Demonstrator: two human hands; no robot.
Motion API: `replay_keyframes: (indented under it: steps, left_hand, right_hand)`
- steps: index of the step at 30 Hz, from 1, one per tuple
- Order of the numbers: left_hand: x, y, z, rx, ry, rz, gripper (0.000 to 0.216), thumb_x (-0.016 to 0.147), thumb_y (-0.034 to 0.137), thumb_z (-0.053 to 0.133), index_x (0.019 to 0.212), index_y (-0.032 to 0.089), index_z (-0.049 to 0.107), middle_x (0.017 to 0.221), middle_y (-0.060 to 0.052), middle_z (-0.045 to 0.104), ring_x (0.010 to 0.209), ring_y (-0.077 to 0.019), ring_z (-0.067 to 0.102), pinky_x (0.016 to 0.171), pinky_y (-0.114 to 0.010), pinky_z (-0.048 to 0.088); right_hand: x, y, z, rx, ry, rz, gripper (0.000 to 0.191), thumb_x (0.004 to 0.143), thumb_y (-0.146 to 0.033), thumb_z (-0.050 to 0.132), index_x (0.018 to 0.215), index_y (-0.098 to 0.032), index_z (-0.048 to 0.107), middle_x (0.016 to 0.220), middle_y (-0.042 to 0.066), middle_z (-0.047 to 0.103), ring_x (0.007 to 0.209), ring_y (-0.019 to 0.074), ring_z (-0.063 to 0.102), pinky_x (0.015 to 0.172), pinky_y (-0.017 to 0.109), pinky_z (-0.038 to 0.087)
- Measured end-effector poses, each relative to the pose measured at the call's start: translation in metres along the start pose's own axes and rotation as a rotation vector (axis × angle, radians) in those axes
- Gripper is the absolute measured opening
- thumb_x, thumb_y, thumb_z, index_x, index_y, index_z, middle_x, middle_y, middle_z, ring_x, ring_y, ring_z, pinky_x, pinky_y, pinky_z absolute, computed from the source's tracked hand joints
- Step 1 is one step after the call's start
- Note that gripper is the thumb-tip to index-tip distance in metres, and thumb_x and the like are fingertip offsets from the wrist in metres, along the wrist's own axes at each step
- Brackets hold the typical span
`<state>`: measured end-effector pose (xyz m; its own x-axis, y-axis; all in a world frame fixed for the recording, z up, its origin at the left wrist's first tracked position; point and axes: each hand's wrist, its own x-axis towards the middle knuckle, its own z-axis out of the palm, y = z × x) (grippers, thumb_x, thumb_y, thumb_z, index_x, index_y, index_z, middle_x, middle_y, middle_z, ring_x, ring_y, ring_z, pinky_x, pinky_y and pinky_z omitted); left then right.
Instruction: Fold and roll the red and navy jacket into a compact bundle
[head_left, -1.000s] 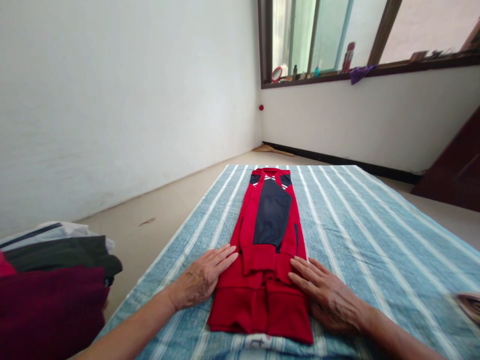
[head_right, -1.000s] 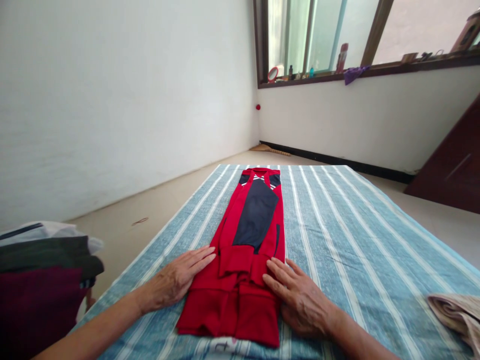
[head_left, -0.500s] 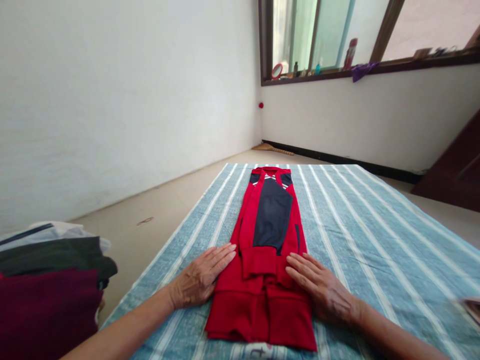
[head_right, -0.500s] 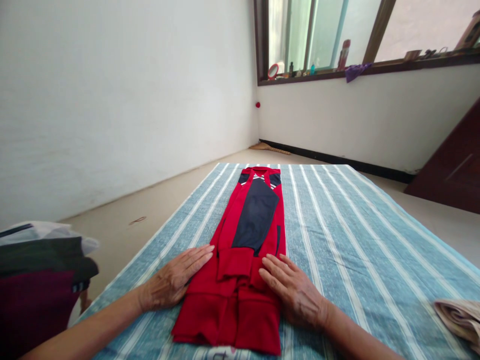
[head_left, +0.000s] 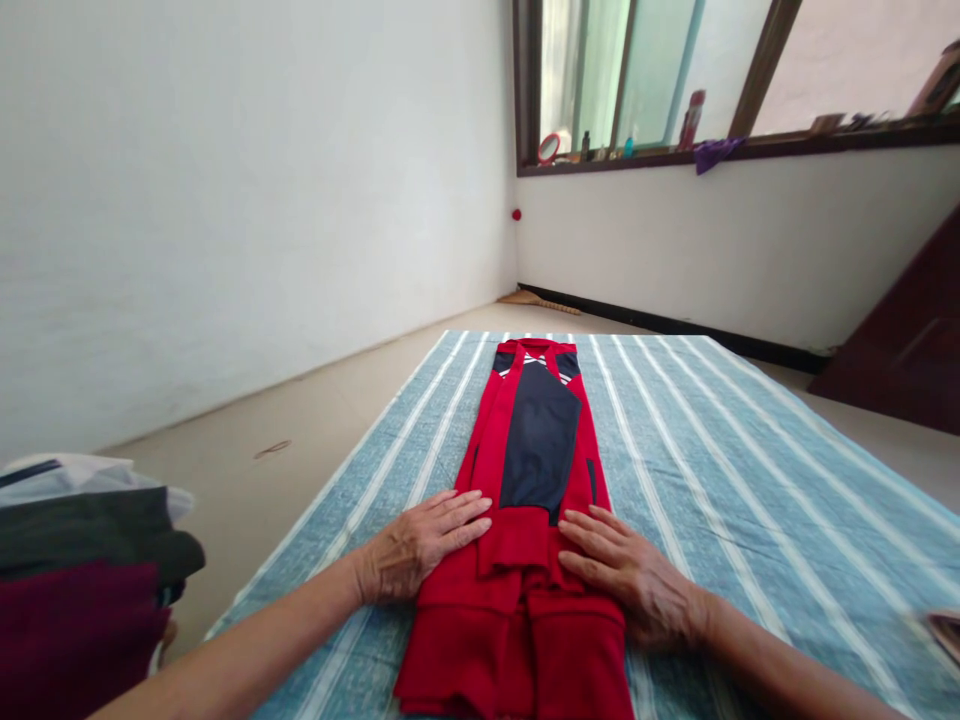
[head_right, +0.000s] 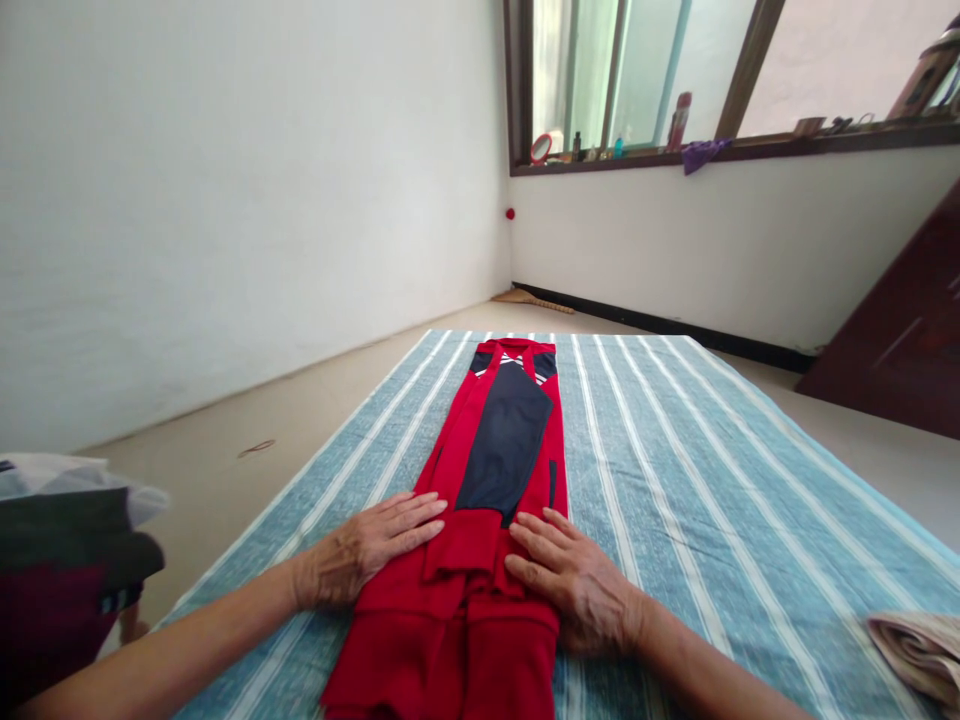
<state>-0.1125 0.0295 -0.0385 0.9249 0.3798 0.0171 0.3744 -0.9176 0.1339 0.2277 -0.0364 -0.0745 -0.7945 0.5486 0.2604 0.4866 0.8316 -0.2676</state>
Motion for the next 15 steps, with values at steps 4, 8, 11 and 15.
replay_keyframes:
  steps: [4, 8, 11, 15]
  left_hand:
    - [0.003, 0.001, -0.011, -0.083, -0.002, -0.007, 0.059, 0.086, 0.029, 0.054, 0.142, 0.024, 0.037, 0.148, -0.01, 0.035, 0.135, -0.028, 0.03, 0.112, -0.045, 0.024]
    - [0.009, 0.005, -0.029, -0.179, -0.014, -0.024, 0.056, 0.085, 0.036, 0.057, 0.138, 0.024, 0.043, 0.145, -0.01, 0.04, 0.134, -0.0285, 0.034, 0.111, -0.044, 0.026]
    - [0.012, 0.005, -0.039, -0.274, -0.026, -0.065, 0.054, 0.086, 0.039, 0.057, 0.136, 0.025, 0.045, 0.143, -0.009, 0.043, 0.133, -0.0271, 0.036, 0.111, -0.043, 0.026]
    - [0.011, -0.008, -0.039, -0.436, -0.032, -0.101, 0.051, 0.087, 0.039, 0.055, 0.136, 0.027, 0.046, 0.142, -0.005, 0.045, 0.13, -0.0242, 0.04, 0.111, -0.04, 0.026]
  right_hand:
    - [0.006, -0.004, -0.011, 0.068, -0.037, 0.042, 0.058, 0.079, -0.044, 0.057, 0.132, -0.023, 0.049, 0.147, 0.013, 0.034, 0.137, 0.0303, 0.025, 0.11, 0.05, 0.021]
    - [0.014, -0.006, -0.028, 0.159, -0.082, 0.067, 0.052, 0.077, -0.042, 0.06, 0.126, -0.026, 0.055, 0.149, 0.01, 0.031, 0.137, 0.0305, 0.025, 0.111, 0.051, 0.018]
    - [0.021, -0.002, -0.04, 0.269, -0.113, 0.087, 0.047, 0.077, -0.041, 0.062, 0.122, -0.028, 0.058, 0.149, 0.008, 0.032, 0.137, 0.0289, 0.024, 0.111, 0.05, 0.017]
    - [0.031, 0.009, -0.053, 0.485, -0.071, 0.11, 0.04, 0.083, -0.043, 0.058, 0.12, -0.028, 0.061, 0.141, 0.008, 0.044, 0.136, 0.0269, 0.029, 0.111, 0.049, 0.019]
